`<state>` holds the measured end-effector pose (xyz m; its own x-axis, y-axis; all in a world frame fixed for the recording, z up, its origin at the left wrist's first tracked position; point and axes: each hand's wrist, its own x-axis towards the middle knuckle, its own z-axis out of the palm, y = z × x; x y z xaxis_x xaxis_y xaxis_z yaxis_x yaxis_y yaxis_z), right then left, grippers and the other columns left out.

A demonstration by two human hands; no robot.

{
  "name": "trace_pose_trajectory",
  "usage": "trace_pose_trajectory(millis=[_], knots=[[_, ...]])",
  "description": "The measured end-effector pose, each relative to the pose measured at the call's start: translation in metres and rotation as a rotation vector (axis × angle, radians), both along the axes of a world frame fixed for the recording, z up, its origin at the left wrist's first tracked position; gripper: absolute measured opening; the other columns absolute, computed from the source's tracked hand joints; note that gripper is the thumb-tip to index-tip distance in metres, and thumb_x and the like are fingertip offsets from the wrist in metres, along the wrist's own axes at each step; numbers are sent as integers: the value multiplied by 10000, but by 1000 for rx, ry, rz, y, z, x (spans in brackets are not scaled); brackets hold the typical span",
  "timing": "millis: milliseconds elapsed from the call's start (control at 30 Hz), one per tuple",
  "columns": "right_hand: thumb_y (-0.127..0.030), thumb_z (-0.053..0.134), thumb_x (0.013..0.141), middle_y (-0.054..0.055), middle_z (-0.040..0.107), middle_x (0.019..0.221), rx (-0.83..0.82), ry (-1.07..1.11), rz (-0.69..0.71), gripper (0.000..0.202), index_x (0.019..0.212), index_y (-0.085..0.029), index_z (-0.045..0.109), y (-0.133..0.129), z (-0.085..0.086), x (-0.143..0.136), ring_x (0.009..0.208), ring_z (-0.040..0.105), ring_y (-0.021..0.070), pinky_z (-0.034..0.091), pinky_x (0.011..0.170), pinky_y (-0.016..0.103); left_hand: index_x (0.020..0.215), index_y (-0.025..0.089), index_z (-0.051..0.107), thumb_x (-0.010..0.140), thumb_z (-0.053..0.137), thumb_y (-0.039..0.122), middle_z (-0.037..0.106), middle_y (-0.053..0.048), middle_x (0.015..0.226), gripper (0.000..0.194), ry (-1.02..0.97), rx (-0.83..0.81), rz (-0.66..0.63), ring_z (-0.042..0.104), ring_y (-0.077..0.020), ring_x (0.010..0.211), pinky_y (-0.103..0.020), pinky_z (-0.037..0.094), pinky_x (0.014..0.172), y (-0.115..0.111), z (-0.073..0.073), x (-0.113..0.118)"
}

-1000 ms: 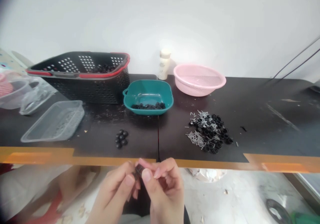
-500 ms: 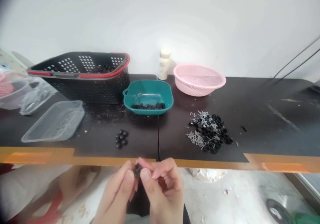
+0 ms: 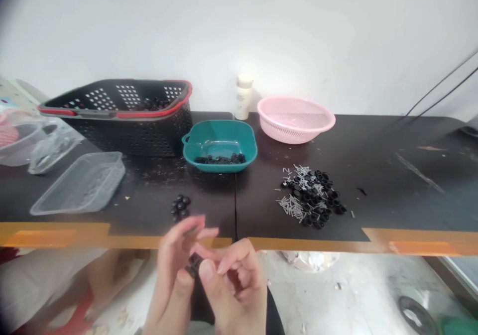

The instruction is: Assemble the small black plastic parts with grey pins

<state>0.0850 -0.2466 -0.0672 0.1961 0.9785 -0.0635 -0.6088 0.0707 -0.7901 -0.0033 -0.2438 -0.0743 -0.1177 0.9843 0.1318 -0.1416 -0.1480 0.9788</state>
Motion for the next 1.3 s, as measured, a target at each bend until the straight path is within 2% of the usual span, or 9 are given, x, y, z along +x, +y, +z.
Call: trace_pose_trajectory(millis=[67, 133, 200, 400, 533, 733, 933, 1100, 1300], knots=[[-260, 835, 754, -24, 795, 772, -50, 38, -32, 213, 689, -256, 632, 0, 4, -3, 840, 768, 149, 571, 763, 191, 1323, 305, 564, 913, 468, 629, 642, -87, 1297, 531, 31, -30, -58, 609, -273, 1161, -408, 454, 1019, -1, 4, 0], [-254, 845, 739, -27, 784, 747, -39, 52, -16, 225, 672, -251, 631, 0, 7, -5, 812, 767, 142, 571, 737, 179, 1222, 280, 665, 913, 444, 644, 720, -87, 1199, 526, 80, -29, -111, 613, -299, 1188, -456, 391, 1097, -2, 7, -2], [-243, 851, 731, -32, 772, 724, -22, 64, 1, 225, 666, -246, 635, 1, 9, -6, 791, 766, 136, 573, 734, 175, 1086, 263, 728, 900, 442, 665, 757, -80, 1115, 527, 94, -20, -112, 591, -303, 1231, -456, 355, 1131, -2, 8, -3], [-268, 873, 698, -38, 715, 666, -119, 134, -50, 254, 654, -243, 624, -1, 17, -13, 751, 754, 145, 587, 675, 183, 1030, 225, 717, 882, 464, 670, 741, -95, 1111, 533, -96, -121, -75, 592, -305, 1218, -408, 458, 1030, -5, 4, 4], [-270, 871, 701, -42, 717, 690, -126, 156, -57, 255, 655, -246, 622, -2, 18, -15, 755, 745, 129, 579, 685, 172, 1033, 246, 709, 888, 498, 640, 725, -65, 1073, 470, -250, -114, -77, 600, -285, 1187, -379, 467, 1021, -7, 4, 12], [-277, 865, 711, -55, 702, 664, -125, 126, -53, 254, 659, -249, 618, -3, 17, -13, 767, 749, 124, 566, 717, 162, 999, 246, 714, 907, 504, 607, 718, -63, 1037, 427, -330, -145, -55, 587, -278, 1191, -380, 447, 1044, -8, 4, 18], [-296, 848, 723, -15, 689, 708, -120, 66, -50, 289, 661, -237, 572, -4, 11, -12, 716, 719, 172, 587, 721, 279, 948, 255, 699, 912, 514, 585, 709, -39, 991, 380, -428, -142, -1, 646, -231, 1026, -356, 487, 1006, -10, -5, 28], [-317, 809, 767, 3, 670, 730, -74, 1, -37, 267, 687, -242, 565, -6, 6, -13, 712, 692, 179, 596, 689, 297, 922, 255, 673, 914, 526, 569, 698, -26, 947, 346, -465, -140, 9, 652, -205, 922, -392, 472, 1034, -11, -9, 31], [-324, 774, 798, 3, 644, 780, -18, 23, -31, 261, 688, -251, 549, -7, 4, -16, 774, 675, 193, 589, 756, 346, 905, 248, 642, 919, 519, 568, 680, -50, 893, 344, -456, -89, -22, 616, -206, 906, -351, 534, 882, -9, -7, 29]])
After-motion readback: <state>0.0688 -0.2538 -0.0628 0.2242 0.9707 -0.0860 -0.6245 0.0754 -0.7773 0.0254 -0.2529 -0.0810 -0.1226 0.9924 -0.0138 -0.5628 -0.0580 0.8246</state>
